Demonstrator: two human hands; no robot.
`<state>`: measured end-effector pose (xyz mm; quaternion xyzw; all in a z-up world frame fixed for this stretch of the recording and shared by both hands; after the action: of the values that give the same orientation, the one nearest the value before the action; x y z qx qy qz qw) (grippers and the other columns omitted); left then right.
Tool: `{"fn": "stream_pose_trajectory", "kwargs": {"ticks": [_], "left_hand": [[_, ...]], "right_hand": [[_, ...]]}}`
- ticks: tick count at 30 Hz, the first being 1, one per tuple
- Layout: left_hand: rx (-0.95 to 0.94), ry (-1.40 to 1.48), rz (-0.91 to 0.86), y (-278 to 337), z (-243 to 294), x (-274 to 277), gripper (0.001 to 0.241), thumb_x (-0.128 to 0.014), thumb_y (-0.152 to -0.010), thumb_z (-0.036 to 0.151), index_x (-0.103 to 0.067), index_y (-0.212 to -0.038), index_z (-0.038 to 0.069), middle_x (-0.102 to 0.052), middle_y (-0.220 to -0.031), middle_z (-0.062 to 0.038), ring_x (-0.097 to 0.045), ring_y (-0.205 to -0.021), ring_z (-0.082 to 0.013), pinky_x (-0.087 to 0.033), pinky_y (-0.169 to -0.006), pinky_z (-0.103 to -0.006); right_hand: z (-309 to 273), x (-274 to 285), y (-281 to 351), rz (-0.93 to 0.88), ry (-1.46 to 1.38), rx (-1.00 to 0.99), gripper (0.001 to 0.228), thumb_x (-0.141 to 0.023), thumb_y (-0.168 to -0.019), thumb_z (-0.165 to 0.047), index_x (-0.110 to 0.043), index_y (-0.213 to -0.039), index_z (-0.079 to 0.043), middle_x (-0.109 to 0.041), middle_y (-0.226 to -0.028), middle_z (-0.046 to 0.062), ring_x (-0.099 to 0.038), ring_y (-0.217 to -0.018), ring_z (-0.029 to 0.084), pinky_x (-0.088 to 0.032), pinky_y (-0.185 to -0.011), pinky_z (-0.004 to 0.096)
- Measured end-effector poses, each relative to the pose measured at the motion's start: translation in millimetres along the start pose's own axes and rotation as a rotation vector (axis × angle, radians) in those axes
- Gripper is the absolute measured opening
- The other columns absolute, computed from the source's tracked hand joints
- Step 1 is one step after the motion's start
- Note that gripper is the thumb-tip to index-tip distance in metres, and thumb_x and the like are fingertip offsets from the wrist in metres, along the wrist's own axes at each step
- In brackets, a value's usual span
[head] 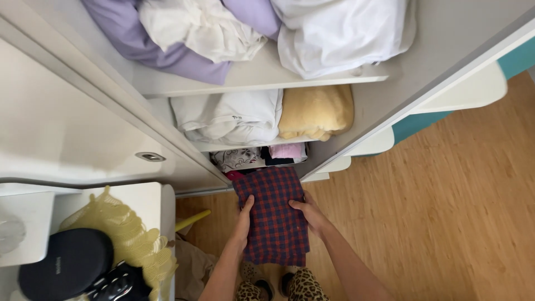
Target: The person folds a pink shirt and a plaid shirt on a white table, then places them into a wardrobe drawer. They then remove a pillow from a chair and place it on the table, proceeding to remove the pillowcase from the pillow.
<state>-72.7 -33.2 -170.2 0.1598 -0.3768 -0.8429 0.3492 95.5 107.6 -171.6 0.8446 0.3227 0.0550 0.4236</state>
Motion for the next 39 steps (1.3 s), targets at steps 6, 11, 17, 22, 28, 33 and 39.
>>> {"fn": "stream_pose_trajectory", "kwargs": {"ticks": [6,11,17,22,28,33,39], "left_hand": [[0.106,-0.053,-0.034,-97.5,-58.7,-10.7,0.111,-0.053,-0.082,0.077,-0.012,-0.165,0.016,-0.02,-0.171,-0.009,-0.021,-0.156,-0.0274,-0.017,-0.126,-0.0502],[-0.02,0.001,-0.007,-156.2,-74.8,-19.8,0.11,-0.057,-0.082,0.073,-0.015,-0.164,0.013,-0.027,-0.168,-0.011,-0.029,-0.153,-0.0282,-0.023,-0.125,-0.0486],[-0.23,0.132,0.04,-227.6,-108.1,-25.6,0.103,-0.06,-0.083,0.065,-0.025,-0.16,0.006,-0.039,-0.162,-0.014,-0.041,-0.146,-0.0285,-0.031,-0.121,-0.0445],[-0.422,0.249,0.058,-273.9,-126.3,-21.0,0.091,-0.064,-0.087,0.057,-0.043,-0.152,-0.003,-0.053,-0.15,-0.019,-0.053,-0.135,-0.0306,-0.04,-0.115,-0.0422],[-0.592,0.314,0.004,-259.3,-80.3,-32.2,0.088,-0.066,-0.088,0.053,-0.045,-0.149,-0.006,-0.057,-0.146,-0.021,-0.056,-0.13,-0.0313,-0.042,-0.112,-0.0412],[-0.6,0.057,0.016,-271.7,14.7,-60.5,0.097,-0.062,-0.09,0.059,-0.027,-0.157,-0.002,-0.038,-0.16,-0.02,-0.04,-0.145,-0.0305,-0.032,-0.119,-0.0409],[-0.744,0.028,-0.139,-393.3,61.4,-80.4,0.072,-0.047,-0.103,0.049,-0.041,-0.155,-0.001,-0.042,-0.161,-0.016,-0.041,-0.145,-0.0257,-0.033,-0.119,-0.038]], "right_hand": [[44.6,28.7,-88.4,0.05,0.028,0.077,0.087,-0.066,-0.087,-0.029,-0.024,-0.161,-0.01,-0.043,-0.158,0.018,-0.041,-0.146,0.032,-0.032,-0.121,0.044],[62.2,38.2,-144.6,0.104,0.033,0.183,0.077,-0.063,-0.09,-0.027,-0.031,-0.157,-0.007,-0.049,-0.154,0.018,-0.049,-0.141,0.031,-0.038,-0.118,0.042],[111.9,40.0,-223.6,0.141,0.028,0.483,0.065,-0.059,-0.095,-0.021,-0.036,-0.153,-0.003,-0.055,-0.147,0.018,-0.052,-0.135,0.028,-0.038,-0.116,0.04],[133.5,38.2,-251.8,0.154,0.022,0.707,0.061,-0.056,-0.097,-0.021,-0.037,-0.152,-0.002,-0.056,-0.142,0.016,-0.054,-0.13,0.026,-0.041,-0.112,0.039],[92.9,48.2,-233.3,0.193,-0.008,1.105,0.057,-0.057,-0.1,-0.014,-0.041,-0.152,0.003,-0.058,-0.137,0.017,-0.055,-0.126,0.024,-0.041,-0.113,0.037],[-3.0,58.0,-235.1,0.414,0.143,1.041,0.056,-0.058,-0.099,-0.014,-0.044,-0.149,0.004,-0.061,-0.138,0.02,-0.059,-0.128,0.028,-0.045,-0.112,0.039],[-86.5,92.1,-307.9,0.704,0.463,1.072,0.039,-0.067,-0.096,-0.015,-0.063,-0.132,0.002,-0.068,-0.13,0.024,-0.061,-0.127,0.036,-0.048,-0.106,0.04]]}}
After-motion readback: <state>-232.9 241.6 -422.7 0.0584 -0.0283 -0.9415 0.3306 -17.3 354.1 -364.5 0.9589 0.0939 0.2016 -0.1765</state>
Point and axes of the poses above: each hand's wrist, its own y-axis away from the middle knuckle, its own x-axis out of the back of the hand, z = x × y, the point moved 5 cm from there along -y, towards the middle knuckle
